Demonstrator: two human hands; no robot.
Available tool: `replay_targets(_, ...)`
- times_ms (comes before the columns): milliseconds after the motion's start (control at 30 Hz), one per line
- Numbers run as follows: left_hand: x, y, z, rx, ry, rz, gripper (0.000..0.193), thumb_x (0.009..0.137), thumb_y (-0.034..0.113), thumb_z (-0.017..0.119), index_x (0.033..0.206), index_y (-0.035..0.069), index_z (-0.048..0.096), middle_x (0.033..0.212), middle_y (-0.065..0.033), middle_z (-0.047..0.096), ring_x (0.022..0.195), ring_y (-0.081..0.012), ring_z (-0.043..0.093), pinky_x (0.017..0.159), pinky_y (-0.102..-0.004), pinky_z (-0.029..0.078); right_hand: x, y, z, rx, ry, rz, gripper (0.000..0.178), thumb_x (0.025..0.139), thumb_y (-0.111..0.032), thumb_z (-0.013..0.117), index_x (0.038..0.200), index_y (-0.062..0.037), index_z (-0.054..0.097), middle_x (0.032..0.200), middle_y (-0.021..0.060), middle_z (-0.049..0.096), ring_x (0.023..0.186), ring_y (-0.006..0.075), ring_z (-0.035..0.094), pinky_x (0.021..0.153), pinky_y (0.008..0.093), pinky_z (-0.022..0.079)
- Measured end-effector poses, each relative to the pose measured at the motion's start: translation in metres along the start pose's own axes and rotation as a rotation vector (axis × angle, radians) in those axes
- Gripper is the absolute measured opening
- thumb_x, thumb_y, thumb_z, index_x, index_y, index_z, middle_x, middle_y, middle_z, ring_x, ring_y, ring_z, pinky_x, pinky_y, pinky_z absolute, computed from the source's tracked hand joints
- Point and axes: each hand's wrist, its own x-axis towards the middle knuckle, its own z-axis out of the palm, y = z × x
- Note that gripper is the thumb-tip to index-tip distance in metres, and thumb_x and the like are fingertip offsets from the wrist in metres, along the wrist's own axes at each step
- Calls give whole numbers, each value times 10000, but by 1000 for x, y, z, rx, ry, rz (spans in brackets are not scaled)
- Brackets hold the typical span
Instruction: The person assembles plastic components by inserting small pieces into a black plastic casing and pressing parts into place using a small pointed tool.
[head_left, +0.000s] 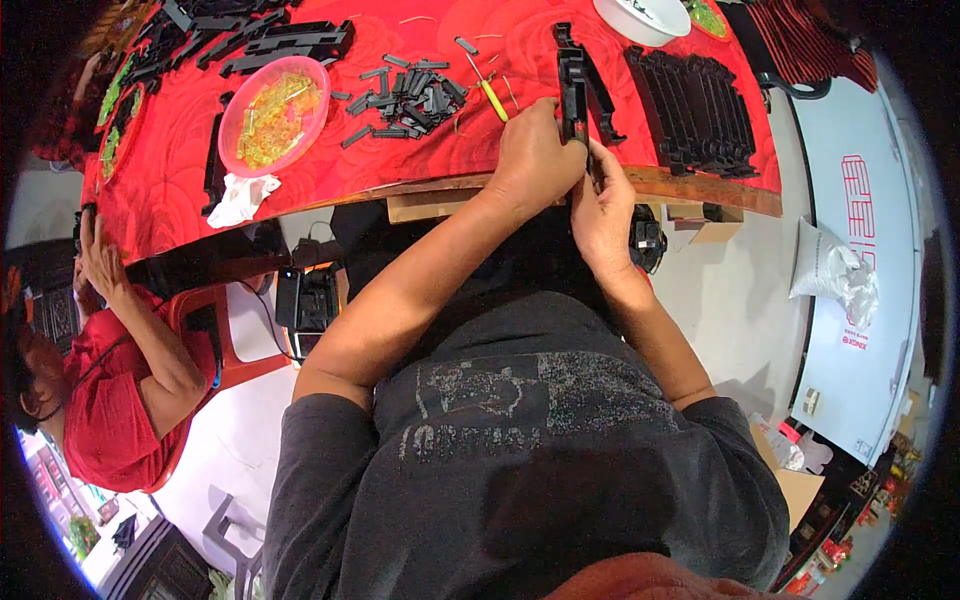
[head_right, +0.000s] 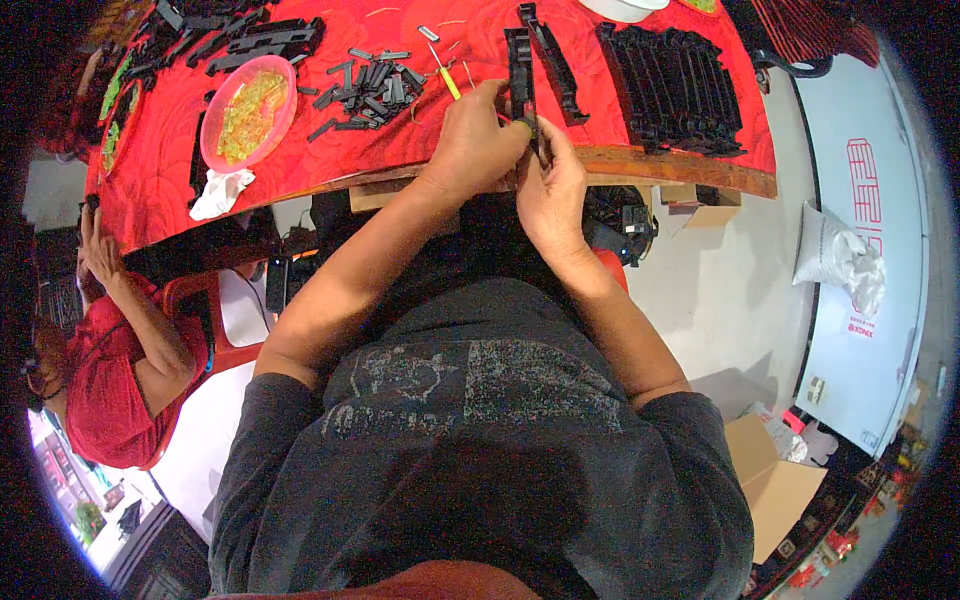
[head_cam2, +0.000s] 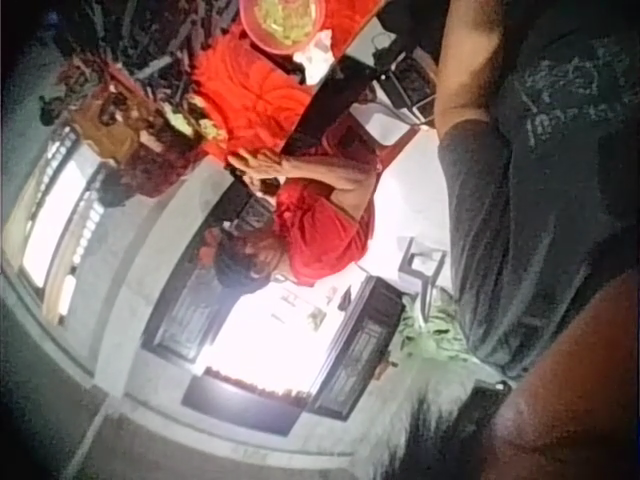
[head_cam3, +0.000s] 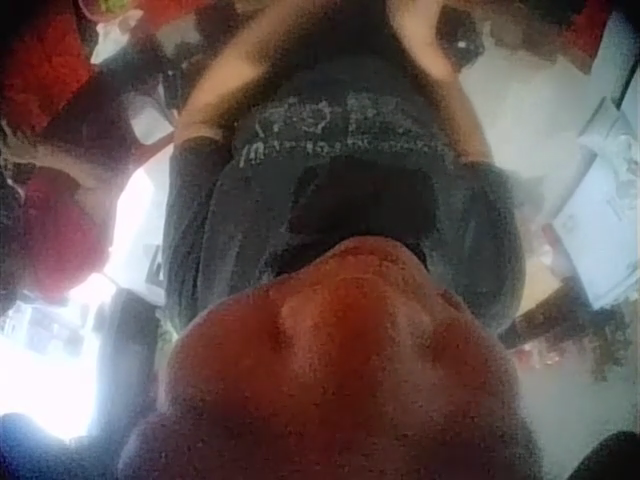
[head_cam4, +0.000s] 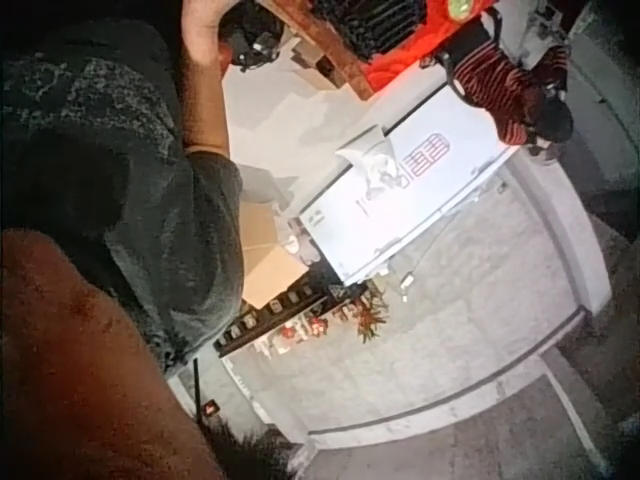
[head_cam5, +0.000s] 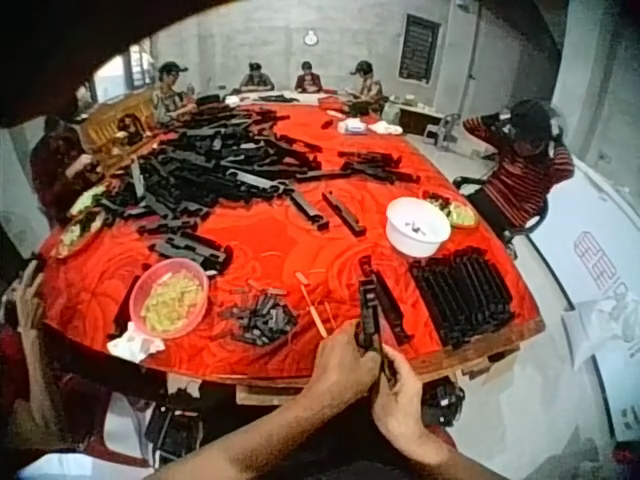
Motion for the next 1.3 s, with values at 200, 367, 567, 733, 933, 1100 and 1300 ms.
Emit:
replay_targets(200,-5,2,8,-88,14,-29,271,816,133,640,953,-94,589,869,-320,656,901,-509,649,818,-578,488,-2,5,-1,-230,20,-123,350,997,61,527,1345,52,560,1201,86,657,1069,137,622,944,285,497)
replay_targets(367,-10,3,11,-88,25,11,263,842,119,606,986,-98,565,923,-340,635,934,-528,621,842,-598,463,-2,6,-5,-290,17,-165,355,996,56,537,1350,49,559,1210,93,661,1088,140,620,973,293,487)
replay_targets(567,-12,11,10,-19,68,12,363,850,140,586,1129,-92,581,992,-316,671,996,-482,654,883,-530,496,-4,-1,-3,-254,43,-179,354,999,41,554,1353,46,554,1208,94,662,1090,142,621,977,301,495)
replay_targets(733,-10,13,9,-11,108,16,365,844,130,563,1137,-88,562,987,-323,660,1000,-496,643,893,-541,487,-6,-4,-1,-270,69,-172,342,991,42,565,1333,43,565,1191,96,665,1082,144,624,967,307,500)
replay_targets(933,-13,13,11,-43,123,-2,355,861,125,576,1147,-82,545,986,-315,656,979,-494,641,876,-546,484,-7,-10,-2,-432,75,-299,348,961,53,585,1309,50,576,1153,133,679,1068,190,647,954,329,504)
replay_targets(1100,-25,11,15,-98,101,15,374,884,137,585,1192,-65,520,1016,-321,641,1004,-494,628,879,-550,472,-6,-10,-6,-467,70,-268,434,879,75,633,1309,43,581,1160,150,685,1089,216,654,967,347,501)
replay_targets(1300,-27,10,14,-102,83,31,385,879,103,577,1222,-53,502,1027,-319,626,1016,-504,613,882,-561,461,-6,-12,-5,-474,57,-273,464,847,85,646,1306,37,588,1152,148,688,1079,222,659,957,351,504)
